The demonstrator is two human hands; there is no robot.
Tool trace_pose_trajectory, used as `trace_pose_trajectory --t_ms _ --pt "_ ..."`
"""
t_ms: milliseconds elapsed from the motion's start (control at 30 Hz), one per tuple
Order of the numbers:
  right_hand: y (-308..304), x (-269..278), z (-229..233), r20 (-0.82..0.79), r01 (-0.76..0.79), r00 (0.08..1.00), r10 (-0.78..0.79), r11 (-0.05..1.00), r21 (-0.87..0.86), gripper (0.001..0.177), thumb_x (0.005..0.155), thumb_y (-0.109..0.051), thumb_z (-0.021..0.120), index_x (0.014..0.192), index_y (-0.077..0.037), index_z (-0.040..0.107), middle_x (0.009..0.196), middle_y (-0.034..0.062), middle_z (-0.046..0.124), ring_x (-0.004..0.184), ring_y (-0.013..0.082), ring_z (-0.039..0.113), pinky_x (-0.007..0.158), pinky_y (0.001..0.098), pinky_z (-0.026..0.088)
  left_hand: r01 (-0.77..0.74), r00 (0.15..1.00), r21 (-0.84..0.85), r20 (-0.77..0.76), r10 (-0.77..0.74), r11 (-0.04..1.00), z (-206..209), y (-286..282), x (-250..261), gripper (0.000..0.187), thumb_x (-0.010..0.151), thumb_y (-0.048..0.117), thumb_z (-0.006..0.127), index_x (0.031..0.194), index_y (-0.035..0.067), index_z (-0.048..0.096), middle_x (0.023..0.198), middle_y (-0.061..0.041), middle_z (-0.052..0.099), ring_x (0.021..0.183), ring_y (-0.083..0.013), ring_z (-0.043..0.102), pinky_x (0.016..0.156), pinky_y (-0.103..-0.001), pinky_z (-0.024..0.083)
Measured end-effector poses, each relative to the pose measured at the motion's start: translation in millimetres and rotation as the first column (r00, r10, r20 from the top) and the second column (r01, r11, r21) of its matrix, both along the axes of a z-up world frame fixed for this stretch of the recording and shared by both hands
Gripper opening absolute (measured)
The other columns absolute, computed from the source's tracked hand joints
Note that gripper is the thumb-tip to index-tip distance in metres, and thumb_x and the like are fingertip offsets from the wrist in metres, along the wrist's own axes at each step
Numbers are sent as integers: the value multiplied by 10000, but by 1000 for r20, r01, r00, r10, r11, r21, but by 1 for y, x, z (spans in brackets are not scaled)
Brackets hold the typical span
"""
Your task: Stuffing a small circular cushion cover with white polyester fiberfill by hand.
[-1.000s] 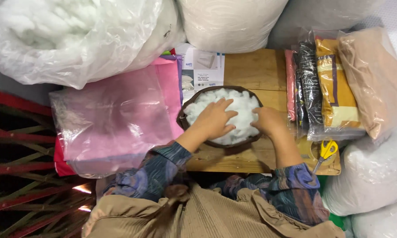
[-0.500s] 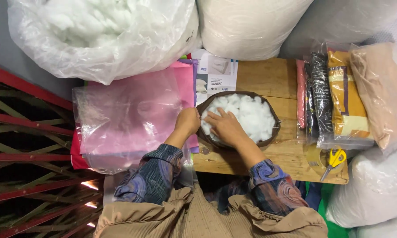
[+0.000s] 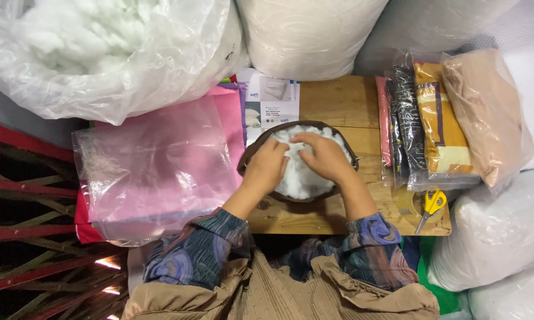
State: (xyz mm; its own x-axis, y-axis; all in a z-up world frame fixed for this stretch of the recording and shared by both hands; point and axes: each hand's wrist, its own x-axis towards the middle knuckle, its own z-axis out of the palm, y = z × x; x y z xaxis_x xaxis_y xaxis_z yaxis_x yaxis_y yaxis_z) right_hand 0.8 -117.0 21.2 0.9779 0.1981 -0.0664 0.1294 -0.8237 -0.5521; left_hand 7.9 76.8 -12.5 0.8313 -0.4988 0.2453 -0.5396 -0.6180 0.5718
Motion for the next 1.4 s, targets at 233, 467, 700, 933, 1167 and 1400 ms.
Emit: trace_pose_trajectory --t_ms 233,467,700,933,1167,1400 --pt "-7 -14 -61 -41 -47 999 32 888 -457 686 951 -481 575 1558 -196 426 1621 135 389 1489 436 308 1120 654 366 191 974 472 -203 -105 861 9 -27 -7 644 1009 357 531 1542 18 404 1660 -216 257 1542 -410 154 1242 -562 106" --pt "-16 -17 -57 -230 -67 970 -74 832 -551 870 920 -740 447 1634 -285 247 1684 107 263 1528 413 248 1215 607 205 203 947 586 -321 -5 785 -23 -25 9 912 892 601 621 1603 153 266 1680 -155 197 1545 -358 162 1214 -550 170" --pt "-16 -17 -14 -194 -32 980 -52 912 -408 567 951 -472 578 1492 -322 501 1622 102 390 1483 424 360 1152 601 333 94 982 361 -189 -26 928 7 -35 -2 554 883 332 697 1350 47 609 1521 -249 430 1457 -459 335 1154 -632 259" --pt "-5 -12 -25 -247 -149 969 -8 781 -607 563 928 -487 629 1462 -326 552 1603 105 428 1450 431 414 1105 610 404 146 968 325 -244 -66 934 -22 -26 -7 468 856 315 713 1257 76 683 1450 -239 484 1393 -486 419 1097 -630 339" --pt "40 -12 49 59 2 998 22 927 -375 403 932 -262 622 1327 -178 623 1439 164 581 1327 398 559 1044 547 469 -31 998 -176 -63 20 984 77 23 -6 350 903 260 672 1239 163 656 1307 -145 593 1131 -405 658 905 -509 551" --pt "121 -21 100 458 -50 889 12 996 72 277 926 -128 683 1201 -148 715 1266 64 699 1179 294 661 956 414 525 -101 983 -633 54 173 768 154 95 -9 259 892 174 708 1151 171 714 1192 -79 656 1072 -331 706 863 -406 590"
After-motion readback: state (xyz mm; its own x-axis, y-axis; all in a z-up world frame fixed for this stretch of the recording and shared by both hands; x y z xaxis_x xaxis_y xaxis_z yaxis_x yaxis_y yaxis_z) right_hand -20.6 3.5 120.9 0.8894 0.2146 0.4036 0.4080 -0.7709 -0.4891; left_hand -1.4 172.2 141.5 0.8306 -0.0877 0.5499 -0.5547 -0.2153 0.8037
